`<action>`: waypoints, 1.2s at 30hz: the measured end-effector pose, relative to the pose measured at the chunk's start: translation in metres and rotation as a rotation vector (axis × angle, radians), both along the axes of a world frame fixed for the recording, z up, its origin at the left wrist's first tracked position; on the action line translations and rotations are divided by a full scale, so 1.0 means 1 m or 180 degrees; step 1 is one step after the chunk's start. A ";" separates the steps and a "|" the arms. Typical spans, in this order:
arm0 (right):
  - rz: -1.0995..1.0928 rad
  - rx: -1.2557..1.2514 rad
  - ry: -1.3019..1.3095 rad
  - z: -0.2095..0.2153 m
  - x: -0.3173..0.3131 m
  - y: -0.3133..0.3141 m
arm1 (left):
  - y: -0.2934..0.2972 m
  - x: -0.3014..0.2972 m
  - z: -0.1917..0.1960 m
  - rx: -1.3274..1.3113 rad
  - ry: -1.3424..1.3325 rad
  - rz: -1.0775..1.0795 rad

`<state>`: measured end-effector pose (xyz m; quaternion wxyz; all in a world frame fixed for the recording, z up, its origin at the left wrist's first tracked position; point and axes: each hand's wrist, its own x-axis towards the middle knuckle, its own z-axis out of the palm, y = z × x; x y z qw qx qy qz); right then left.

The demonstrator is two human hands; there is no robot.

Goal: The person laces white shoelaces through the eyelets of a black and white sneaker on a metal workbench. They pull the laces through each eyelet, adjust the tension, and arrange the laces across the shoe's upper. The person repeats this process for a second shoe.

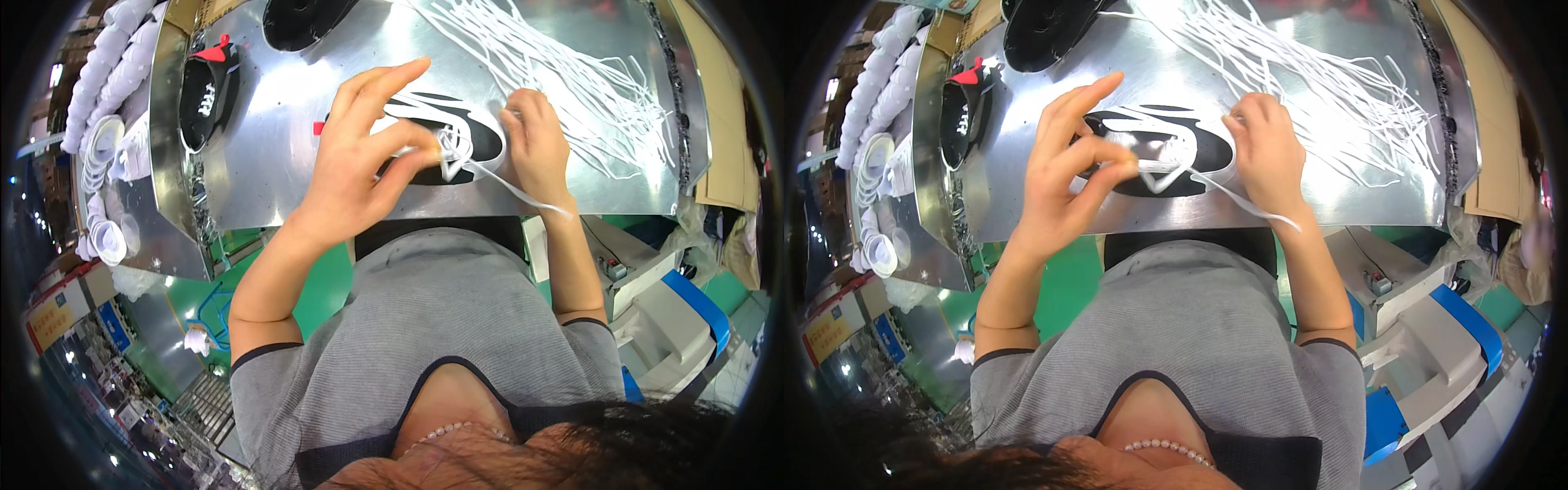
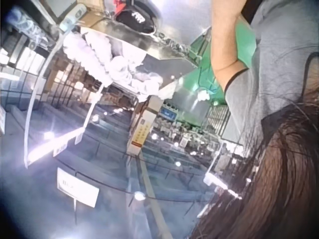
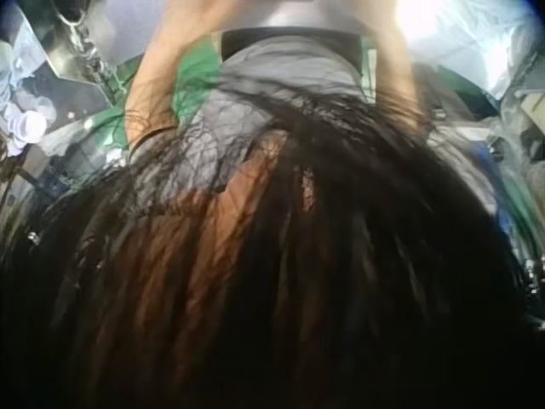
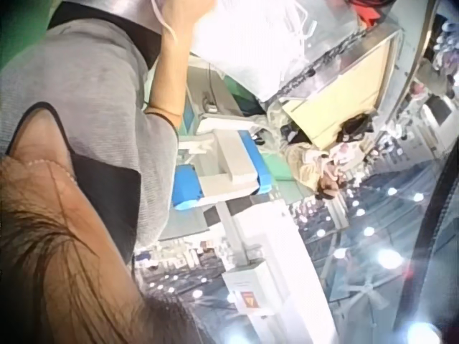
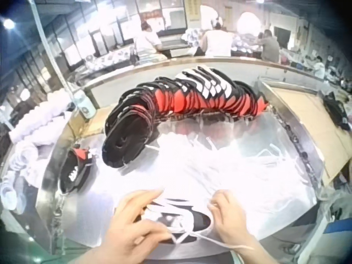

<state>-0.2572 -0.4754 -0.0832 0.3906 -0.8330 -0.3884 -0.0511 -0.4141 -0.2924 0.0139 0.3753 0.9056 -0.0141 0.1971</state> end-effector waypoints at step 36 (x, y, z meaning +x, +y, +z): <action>0.0784 -0.0030 0.2229 0.024 -0.039 -0.005 | -0.036 0.009 -0.071 -0.2702 0.1406 0.1782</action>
